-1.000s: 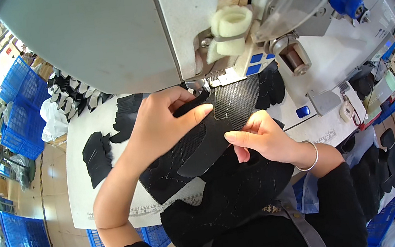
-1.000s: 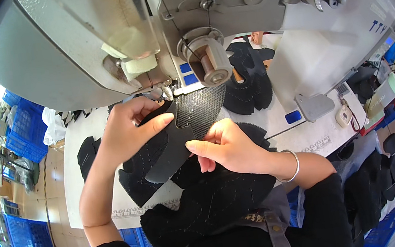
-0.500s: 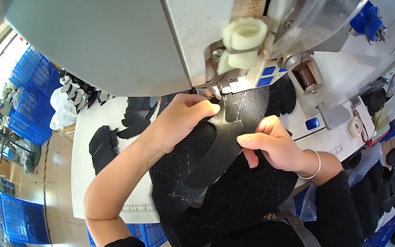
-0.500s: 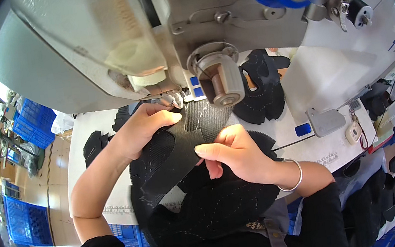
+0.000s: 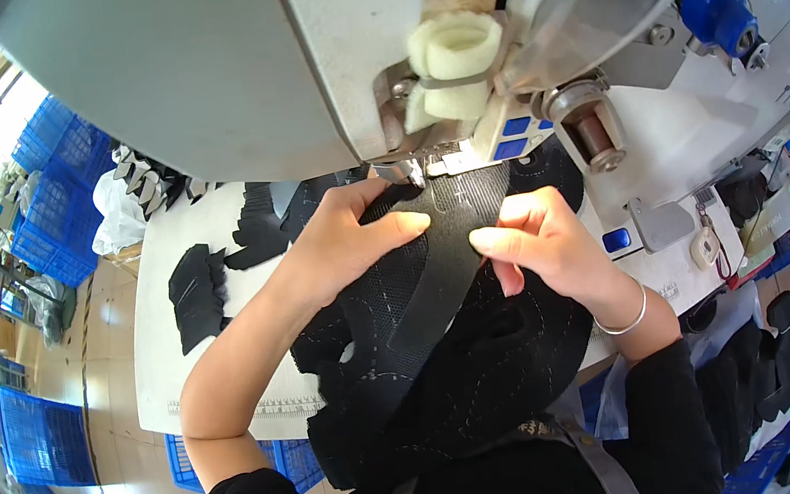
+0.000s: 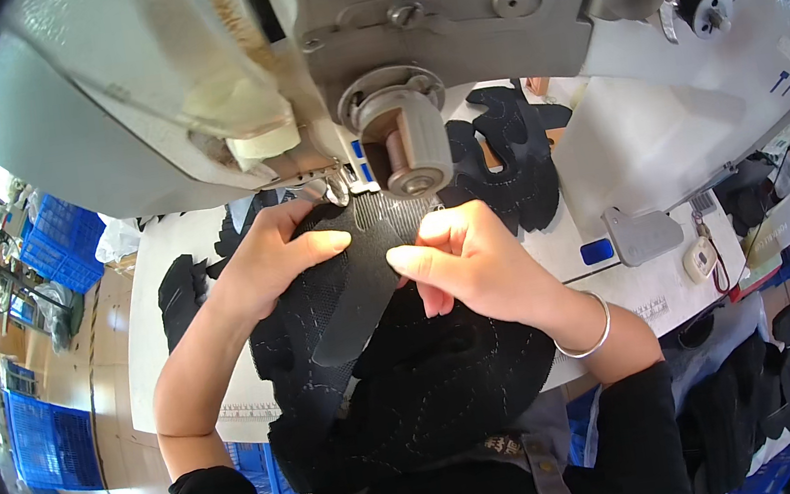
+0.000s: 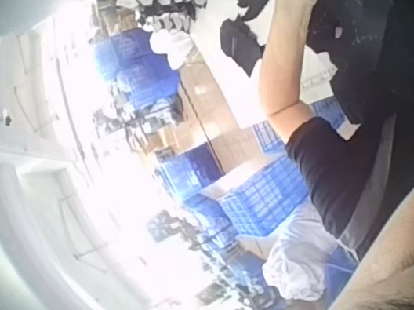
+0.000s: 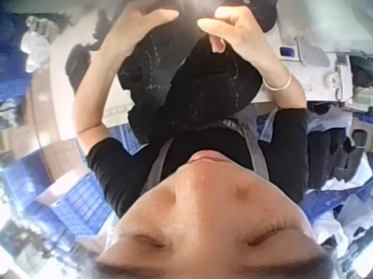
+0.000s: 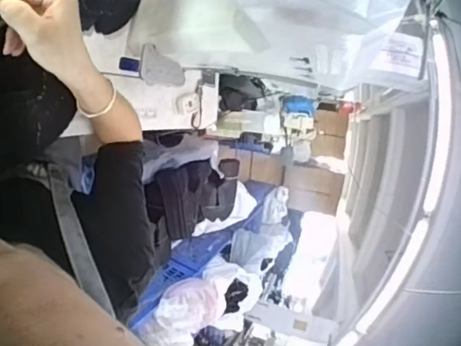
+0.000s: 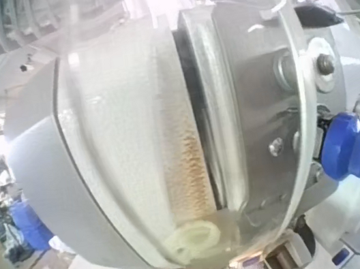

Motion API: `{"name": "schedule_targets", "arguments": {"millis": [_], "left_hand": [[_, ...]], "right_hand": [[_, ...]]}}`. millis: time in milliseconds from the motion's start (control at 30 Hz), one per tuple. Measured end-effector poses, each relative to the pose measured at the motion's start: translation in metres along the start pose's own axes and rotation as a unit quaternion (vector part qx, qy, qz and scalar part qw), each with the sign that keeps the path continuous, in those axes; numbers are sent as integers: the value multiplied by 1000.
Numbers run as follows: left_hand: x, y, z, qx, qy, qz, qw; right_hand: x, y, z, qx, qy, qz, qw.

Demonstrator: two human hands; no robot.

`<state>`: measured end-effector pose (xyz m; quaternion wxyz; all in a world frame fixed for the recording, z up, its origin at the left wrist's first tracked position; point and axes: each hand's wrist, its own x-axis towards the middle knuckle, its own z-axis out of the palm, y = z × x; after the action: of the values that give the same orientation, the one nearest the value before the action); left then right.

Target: The person positions fabric patches onto shoe upper components by hand and stitches them together using a sewing machine.

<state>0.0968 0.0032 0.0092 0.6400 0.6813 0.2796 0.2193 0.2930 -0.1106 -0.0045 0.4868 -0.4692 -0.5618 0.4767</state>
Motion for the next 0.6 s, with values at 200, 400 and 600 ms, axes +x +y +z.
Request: {"name": "schedule_targets", "arguments": {"millis": [200, 400, 600], "left_hand": [[8, -4, -1, 26, 36, -6, 999], [17, 4, -15, 48, 20, -6, 999], [10, 35, -23, 269, 15, -53, 962]], "right_hand": [[11, 6, -8, -20, 21, -25, 999], [11, -8, -1, -30, 54, -9, 998], [15, -7, 5, -35, 63, -6, 997]]}}
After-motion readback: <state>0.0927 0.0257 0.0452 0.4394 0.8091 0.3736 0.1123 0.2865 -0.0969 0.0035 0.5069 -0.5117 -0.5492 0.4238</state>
